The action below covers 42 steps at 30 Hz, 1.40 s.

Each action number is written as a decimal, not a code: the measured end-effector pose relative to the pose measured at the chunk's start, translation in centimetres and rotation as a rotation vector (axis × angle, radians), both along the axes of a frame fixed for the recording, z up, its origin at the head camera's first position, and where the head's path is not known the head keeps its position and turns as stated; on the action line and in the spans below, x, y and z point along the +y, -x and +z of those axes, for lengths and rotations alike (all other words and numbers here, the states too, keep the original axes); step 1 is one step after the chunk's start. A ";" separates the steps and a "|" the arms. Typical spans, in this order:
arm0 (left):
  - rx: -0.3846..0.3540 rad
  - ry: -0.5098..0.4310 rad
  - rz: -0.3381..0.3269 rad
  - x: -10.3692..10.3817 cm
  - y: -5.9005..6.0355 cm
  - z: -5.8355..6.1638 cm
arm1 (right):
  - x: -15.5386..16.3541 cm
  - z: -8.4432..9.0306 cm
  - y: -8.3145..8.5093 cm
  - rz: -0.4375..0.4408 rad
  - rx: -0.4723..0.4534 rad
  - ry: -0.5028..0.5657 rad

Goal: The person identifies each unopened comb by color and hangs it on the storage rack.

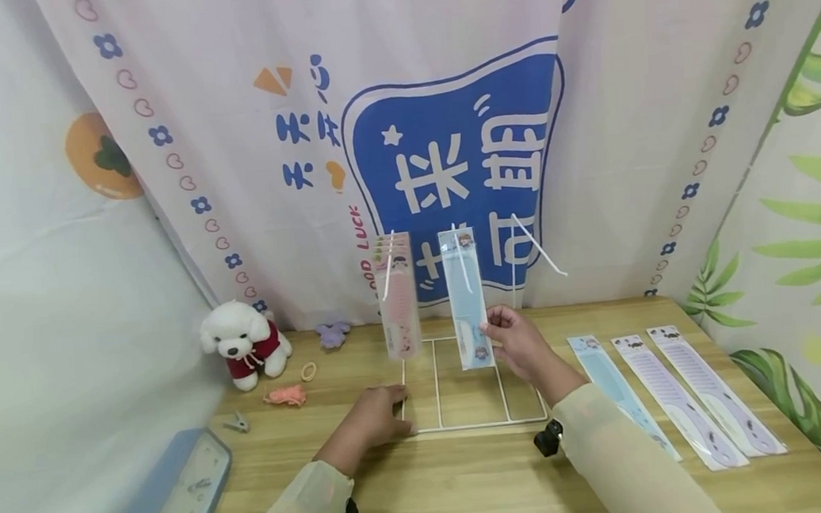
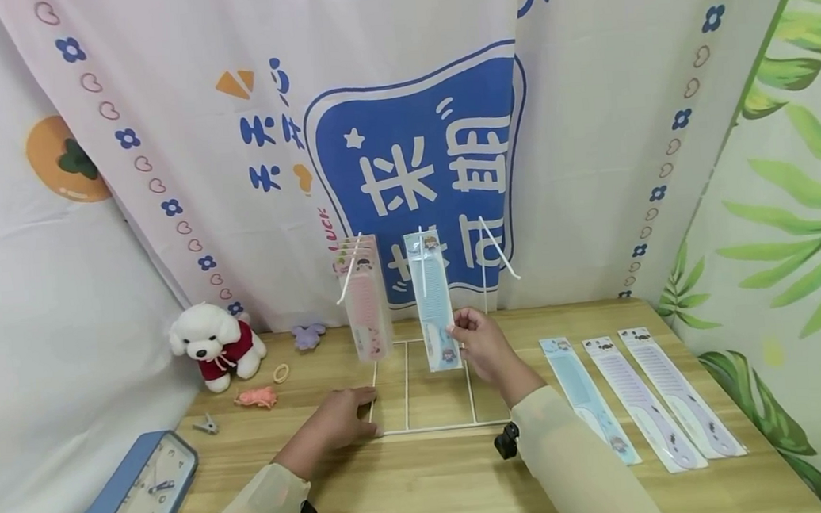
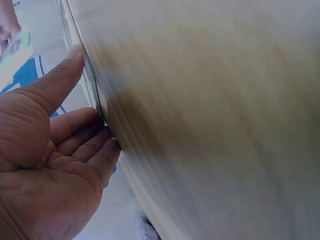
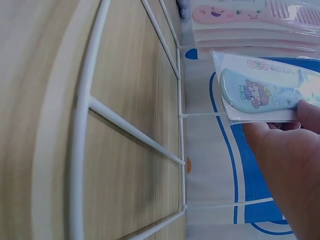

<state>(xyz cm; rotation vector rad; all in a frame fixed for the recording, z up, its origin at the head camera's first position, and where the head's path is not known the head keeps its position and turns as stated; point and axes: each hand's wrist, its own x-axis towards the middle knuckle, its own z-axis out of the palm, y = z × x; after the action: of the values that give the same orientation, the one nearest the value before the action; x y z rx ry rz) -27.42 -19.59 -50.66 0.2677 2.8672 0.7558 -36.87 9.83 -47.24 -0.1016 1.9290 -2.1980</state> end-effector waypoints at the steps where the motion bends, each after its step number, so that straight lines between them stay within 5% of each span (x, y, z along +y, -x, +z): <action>1: -0.004 0.000 0.000 0.0 0.0 -0.1 | 0.0 -0.1 0.1 -0.002 -0.001 0.008; 5: -0.015 -0.004 0.006 0.1 -0.1 -0.4 | -0.1 -0.4 0.5 0.010 0.039 -0.045; 11: -0.008 -0.010 0.009 0.1 -0.1 -0.3 | -0.6 0.1 1.7 0.007 0.172 -0.313; 19: -0.008 -0.011 0.005 0.0 0.1 0.1 | -1.3 1.2 2.7 -0.031 0.288 -0.513; 36: -0.005 0.015 0.012 -0.2 0.3 -0.1 | -1.2 2.0 3.1 -0.013 0.318 -0.534; 42: -0.009 0.013 0.000 -0.1 -0.1 -0.1 | 0.8 2.8 1.4 -0.050 0.307 -0.560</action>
<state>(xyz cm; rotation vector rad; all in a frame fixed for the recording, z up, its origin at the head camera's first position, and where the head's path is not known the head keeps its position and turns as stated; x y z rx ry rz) -27.37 -19.68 -50.76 0.2621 2.8626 0.7360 -38.26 10.60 -44.42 -0.3148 2.6634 -1.6580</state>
